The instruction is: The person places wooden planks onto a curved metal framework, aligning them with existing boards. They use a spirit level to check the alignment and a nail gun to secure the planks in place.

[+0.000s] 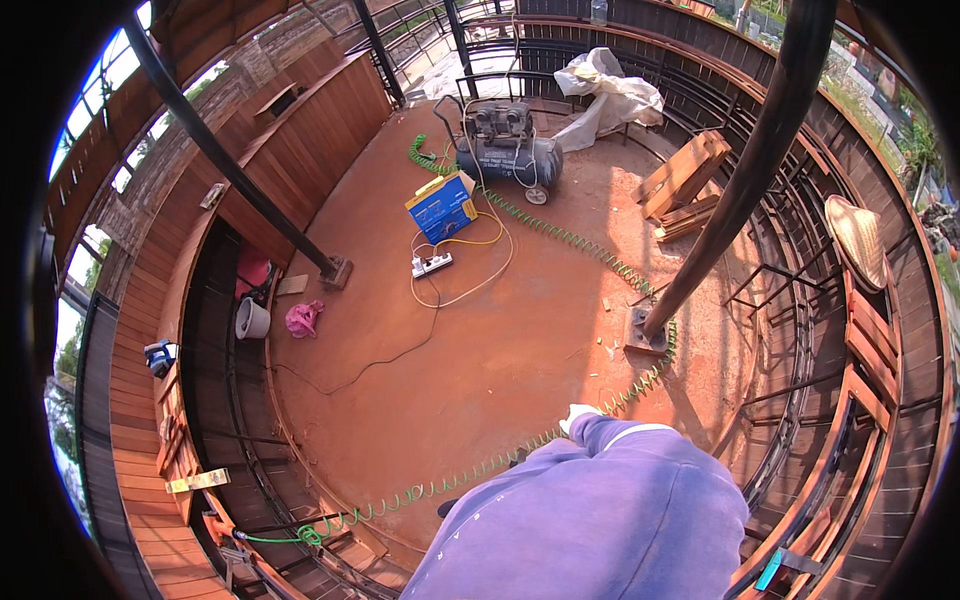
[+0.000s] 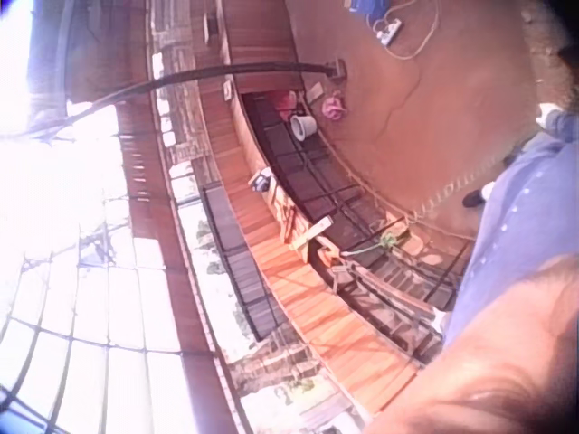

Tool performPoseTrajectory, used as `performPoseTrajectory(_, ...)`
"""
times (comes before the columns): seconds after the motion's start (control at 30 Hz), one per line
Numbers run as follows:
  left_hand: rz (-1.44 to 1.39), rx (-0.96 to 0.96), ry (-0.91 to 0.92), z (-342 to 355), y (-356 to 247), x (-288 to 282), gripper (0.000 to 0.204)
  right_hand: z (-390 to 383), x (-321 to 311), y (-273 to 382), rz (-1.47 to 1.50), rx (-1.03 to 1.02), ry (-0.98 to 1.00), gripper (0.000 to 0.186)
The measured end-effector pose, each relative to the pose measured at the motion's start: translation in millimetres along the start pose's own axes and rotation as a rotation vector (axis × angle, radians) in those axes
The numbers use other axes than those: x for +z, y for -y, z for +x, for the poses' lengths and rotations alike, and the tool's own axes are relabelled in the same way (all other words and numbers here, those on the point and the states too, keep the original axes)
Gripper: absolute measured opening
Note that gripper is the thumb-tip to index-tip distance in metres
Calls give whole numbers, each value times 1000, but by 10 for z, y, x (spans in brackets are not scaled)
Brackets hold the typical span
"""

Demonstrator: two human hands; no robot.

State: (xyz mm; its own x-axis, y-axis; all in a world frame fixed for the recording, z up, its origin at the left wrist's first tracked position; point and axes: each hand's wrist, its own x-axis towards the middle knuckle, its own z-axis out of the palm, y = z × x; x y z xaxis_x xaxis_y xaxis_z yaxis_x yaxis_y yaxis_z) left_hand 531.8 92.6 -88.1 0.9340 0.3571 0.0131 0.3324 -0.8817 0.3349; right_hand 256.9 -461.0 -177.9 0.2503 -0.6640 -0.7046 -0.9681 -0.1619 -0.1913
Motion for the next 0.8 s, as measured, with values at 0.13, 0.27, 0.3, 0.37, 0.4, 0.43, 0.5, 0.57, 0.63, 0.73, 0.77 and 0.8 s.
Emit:
performPoseTrajectory(0.13, 26, 103, 26, 143, -274, 118, 64, -61, 123, 0, -98, -181, 186, 64)
performPoseTrajectory(0.27, 38, 178, 51, 207, -532, 205, 66, 289, -497, -37, 116, -30, 18, 61)
performPoseTrajectory(0.3, 41, 190, 49, 240, -574, 220, 66, 333, -632, -31, 176, -16, -23, 60)
performPoseTrajectory(0.37, 43, 209, 48, 315, -682, 274, 68, 381, -796, -38, 275, 3, -84, 56)
performPoseTrajectory(0.4, 47, 211, 46, 351, -710, 287, 68, 390, -818, -42, 314, 7, -104, 54)
performPoseTrajectory(0.43, 46, 212, 40, 378, -717, 293, 69, 348, -808, -37, 320, -6, -107, 52)
performPoseTrajectory(0.5, 44, 192, 29, 422, -688, 287, 70, 373, -584, -99, 288, -35, -84, 52)
performPoseTrajectory(0.57, 41, 146, 7, 445, -531, 220, 71, 396, -273, -136, 210, -41, -5, 53)
performPoseTrajectory(0.63, 39, 74, -28, 445, -210, 105, 72, 307, 47, -177, 47, -54, 126, 55)
performPoseTrajectory(0.73, 44, -84, -82, 487, 509, -243, 74, 281, 651, -482, -36, -99, 183, 61)
performPoseTrajectory(0.77, 41, -144, -97, 547, 886, -417, 75, 266, 686, -512, -45, -102, 233, 66)
performPoseTrajectory(0.8, 39, -198, -96, 570, 1263, -602, 75, 280, 664, -587, -46, -138, 309, 69)
